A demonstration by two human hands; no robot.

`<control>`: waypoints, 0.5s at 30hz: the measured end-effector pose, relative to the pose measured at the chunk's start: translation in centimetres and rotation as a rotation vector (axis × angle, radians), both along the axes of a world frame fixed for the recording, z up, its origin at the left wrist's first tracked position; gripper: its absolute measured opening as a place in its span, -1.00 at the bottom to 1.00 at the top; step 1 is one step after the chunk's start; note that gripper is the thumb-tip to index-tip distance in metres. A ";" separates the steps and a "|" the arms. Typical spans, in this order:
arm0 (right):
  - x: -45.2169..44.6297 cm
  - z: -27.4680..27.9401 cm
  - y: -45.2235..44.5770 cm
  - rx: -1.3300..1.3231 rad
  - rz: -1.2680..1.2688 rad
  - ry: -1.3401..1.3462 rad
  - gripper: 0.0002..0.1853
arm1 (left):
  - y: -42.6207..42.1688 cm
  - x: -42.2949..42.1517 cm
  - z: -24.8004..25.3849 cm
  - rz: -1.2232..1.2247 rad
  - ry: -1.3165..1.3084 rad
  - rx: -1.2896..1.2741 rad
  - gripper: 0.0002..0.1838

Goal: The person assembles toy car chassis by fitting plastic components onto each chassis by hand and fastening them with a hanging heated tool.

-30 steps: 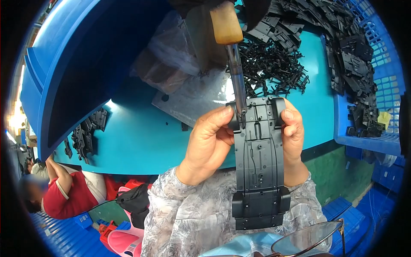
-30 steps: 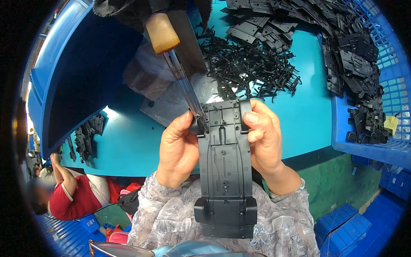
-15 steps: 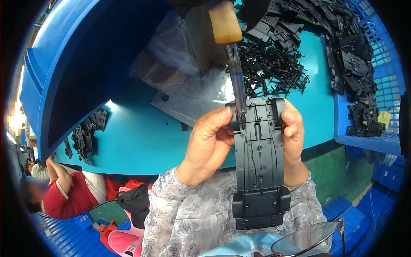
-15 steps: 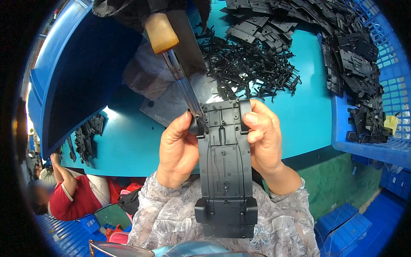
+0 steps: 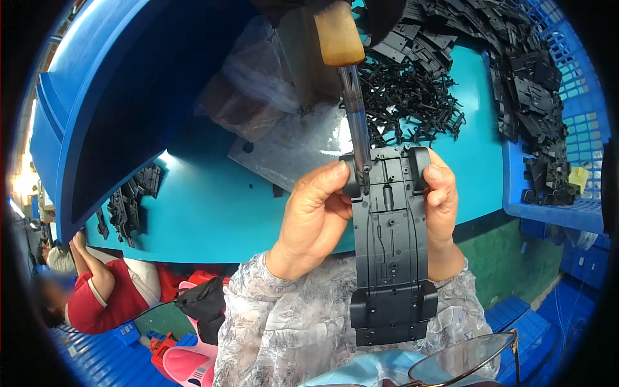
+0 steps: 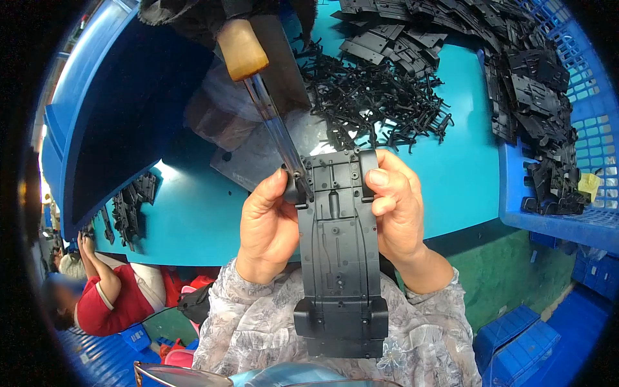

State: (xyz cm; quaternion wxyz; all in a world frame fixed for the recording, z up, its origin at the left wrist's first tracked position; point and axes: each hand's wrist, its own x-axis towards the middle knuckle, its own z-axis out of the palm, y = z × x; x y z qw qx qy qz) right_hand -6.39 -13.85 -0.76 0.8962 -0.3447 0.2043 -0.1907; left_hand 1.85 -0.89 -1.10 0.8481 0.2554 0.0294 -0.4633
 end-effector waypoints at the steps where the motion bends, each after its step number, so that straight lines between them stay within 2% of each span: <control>1: 0.0 0.0 0.0 0.003 0.002 -0.004 -0.73 | 0.0 0.0 0.0 -0.002 -0.002 -0.007 -0.74; 15: -0.2 -0.3 -0.1 -0.003 0.025 -0.031 -0.74 | 0.1 -0.1 0.0 0.003 0.009 0.016 -0.73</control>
